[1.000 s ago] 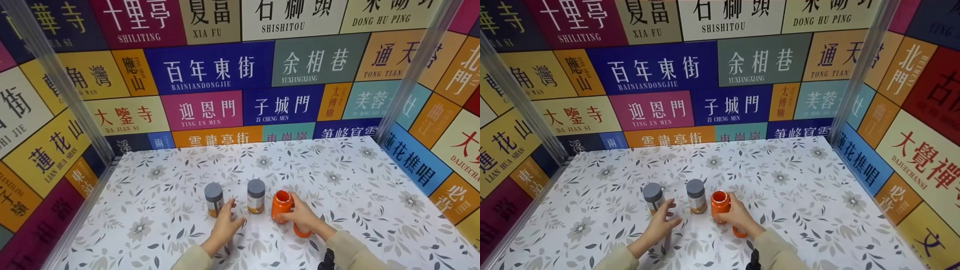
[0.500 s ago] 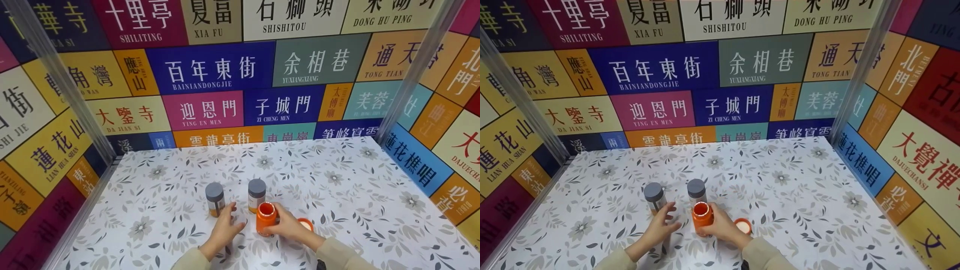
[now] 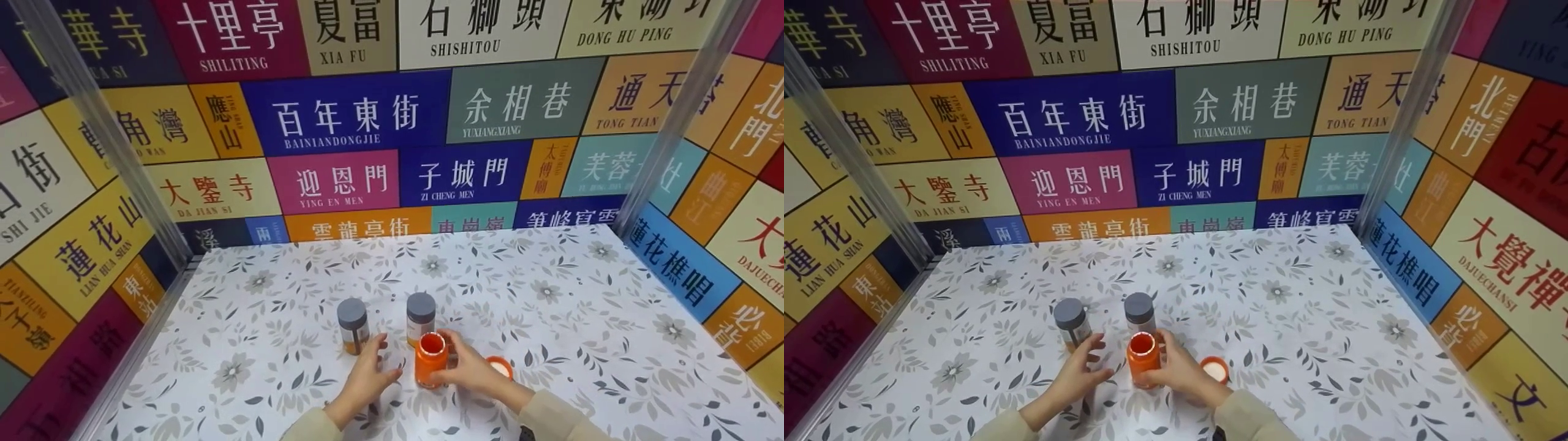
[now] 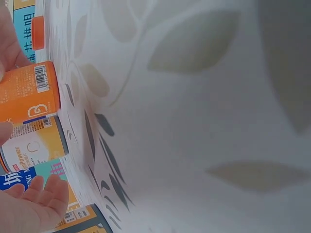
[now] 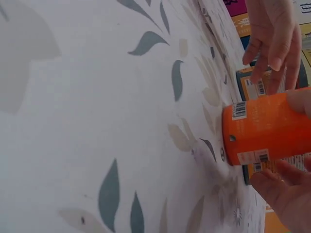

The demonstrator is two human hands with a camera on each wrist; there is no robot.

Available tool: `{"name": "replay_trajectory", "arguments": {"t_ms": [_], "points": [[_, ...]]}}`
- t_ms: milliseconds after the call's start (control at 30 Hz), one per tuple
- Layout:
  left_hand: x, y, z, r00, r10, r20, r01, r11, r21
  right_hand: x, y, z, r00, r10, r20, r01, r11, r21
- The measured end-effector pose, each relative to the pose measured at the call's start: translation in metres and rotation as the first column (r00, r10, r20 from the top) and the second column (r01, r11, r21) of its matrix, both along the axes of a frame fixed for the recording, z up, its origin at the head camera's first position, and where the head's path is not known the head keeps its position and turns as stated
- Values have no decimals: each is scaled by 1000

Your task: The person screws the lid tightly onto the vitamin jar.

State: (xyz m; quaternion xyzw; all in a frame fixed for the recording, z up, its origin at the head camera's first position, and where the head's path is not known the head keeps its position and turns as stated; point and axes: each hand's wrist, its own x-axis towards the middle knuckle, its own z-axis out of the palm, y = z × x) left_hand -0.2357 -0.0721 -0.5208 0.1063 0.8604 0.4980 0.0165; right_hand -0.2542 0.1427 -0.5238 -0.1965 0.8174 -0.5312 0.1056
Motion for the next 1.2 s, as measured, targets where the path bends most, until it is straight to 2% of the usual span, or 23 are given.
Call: {"name": "replay_trajectory", "arguments": {"t_ms": [167, 300, 433, 600, 800, 967, 1067, 1200], "points": [[1, -3, -2, 1000, -15, -24, 15, 1000, 11, -5, 25, 4, 994, -11, -112, 17, 999, 45], [2, -3, -4, 1000, -24, -19, 25, 1000, 6, -6, 50, 7, 987, -30, -159, 55, 986, 158], [4, -3, -3, 1000, -26, -10, 26, 999, -29, -6, 74, 8, 985, -14, -171, 67, 948, 311], [3, 0, -2, 999, -18, 49, 20, 999, -39, -6, 92, 9, 986, 51, -160, 26, 894, 448], [5, 7, -1, 992, -24, 121, 26, 1000, -10, -3, 100, 4, 980, 129, -153, -32, 855, 517], [7, 14, 1, 991, -18, 129, 18, 1000, 2, -1, 102, -6, 961, 140, -237, 17, 830, 558], [8, 18, 3, 990, -8, 143, 6, 1000, 13, -2, 102, -10, 957, 126, -261, 45, 825, 564], [7, 22, 3, 989, -12, 145, 8, 1000, 26, -4, 102, -11, 956, 128, -262, 42, 830, 556]]}}
